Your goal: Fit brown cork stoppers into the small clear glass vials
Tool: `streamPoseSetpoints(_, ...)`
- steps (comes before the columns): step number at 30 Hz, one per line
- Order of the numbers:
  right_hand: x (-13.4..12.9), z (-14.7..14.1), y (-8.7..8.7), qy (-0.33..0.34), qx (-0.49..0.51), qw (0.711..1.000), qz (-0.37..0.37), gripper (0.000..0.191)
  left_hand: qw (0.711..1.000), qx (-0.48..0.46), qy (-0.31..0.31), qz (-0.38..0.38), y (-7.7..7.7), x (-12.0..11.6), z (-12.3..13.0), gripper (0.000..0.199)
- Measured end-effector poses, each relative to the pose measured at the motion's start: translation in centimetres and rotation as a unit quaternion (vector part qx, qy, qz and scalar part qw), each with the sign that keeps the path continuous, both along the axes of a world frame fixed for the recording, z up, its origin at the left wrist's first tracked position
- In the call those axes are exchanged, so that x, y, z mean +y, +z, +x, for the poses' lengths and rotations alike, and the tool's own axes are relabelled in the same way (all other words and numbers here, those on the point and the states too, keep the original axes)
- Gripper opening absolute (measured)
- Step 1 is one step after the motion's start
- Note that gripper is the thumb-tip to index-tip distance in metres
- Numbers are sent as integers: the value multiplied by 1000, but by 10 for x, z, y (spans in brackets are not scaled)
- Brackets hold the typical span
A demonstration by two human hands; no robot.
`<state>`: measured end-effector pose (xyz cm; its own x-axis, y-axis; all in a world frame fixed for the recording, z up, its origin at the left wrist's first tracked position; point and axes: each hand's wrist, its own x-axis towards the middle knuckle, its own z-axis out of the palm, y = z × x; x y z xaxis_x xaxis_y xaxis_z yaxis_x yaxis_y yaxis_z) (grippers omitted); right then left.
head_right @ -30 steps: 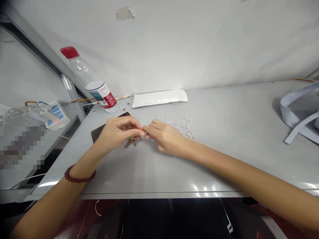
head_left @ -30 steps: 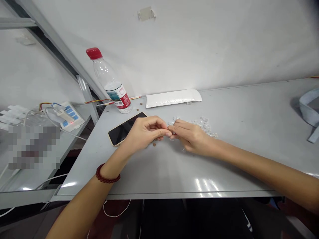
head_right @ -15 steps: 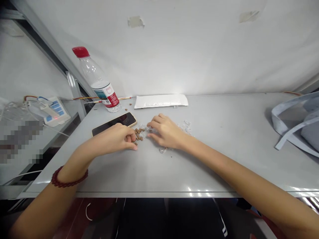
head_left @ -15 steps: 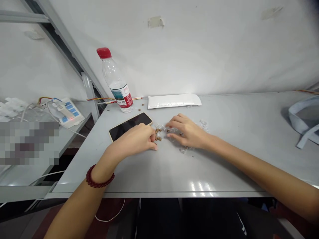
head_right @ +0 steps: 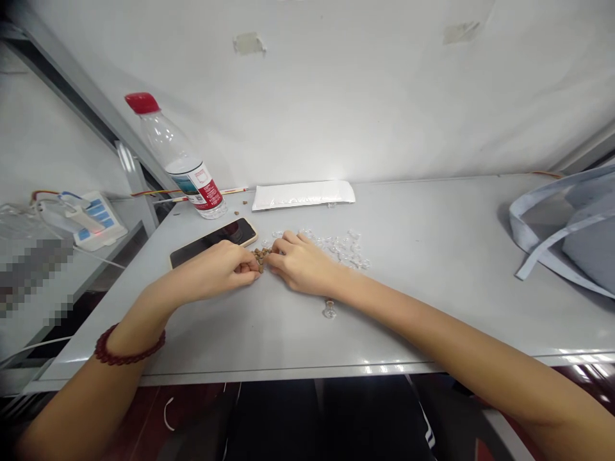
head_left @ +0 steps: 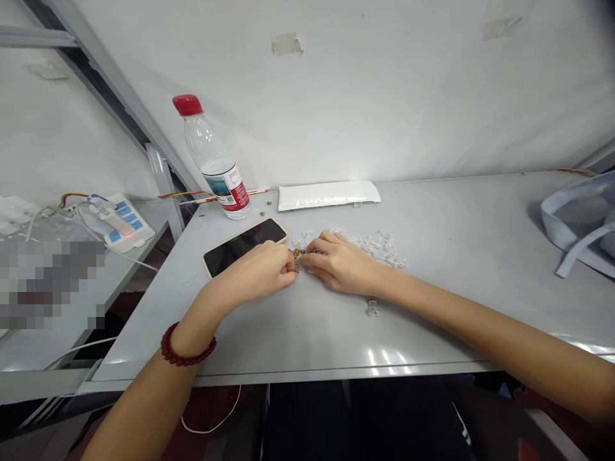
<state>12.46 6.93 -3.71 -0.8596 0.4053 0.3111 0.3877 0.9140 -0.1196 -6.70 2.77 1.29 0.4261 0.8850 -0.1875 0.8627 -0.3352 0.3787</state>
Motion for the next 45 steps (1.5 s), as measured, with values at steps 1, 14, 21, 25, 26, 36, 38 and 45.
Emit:
streamPoseSetpoints(1,1,0,0,-5,-4,1000,7,26,1000,3,-2,-2,1,0,1,27)
streamPoseSetpoints(14,7,3,-7,-20,-22,999,44,25,993,-108,43,-14,5,0,5,18)
streamPoseSetpoints(21,6,7,-1,29,107,991,-79,14,974,-204,89,-42,8,-1,7,15)
streamPoseSetpoints(25,1,10,5,46,128,983,-120,13,960,-249,107,-70,8,-3,9,11)
streamPoseSetpoints(26,0,11,7,48,134,982,-122,12,954,-263,113,-85,9,-3,9,10)
streamPoseSetpoints(36,-7,7,6,44,250,967,-34,10,894,-380,137,-191,8,3,3,20)
streamPoseSetpoints(38,-7,6,5,49,271,961,-13,9,883,-397,144,-205,6,3,2,21)
streamPoseSetpoints(45,-7,5,4,51,291,955,22,14,838,-459,174,-241,-2,5,3,20)
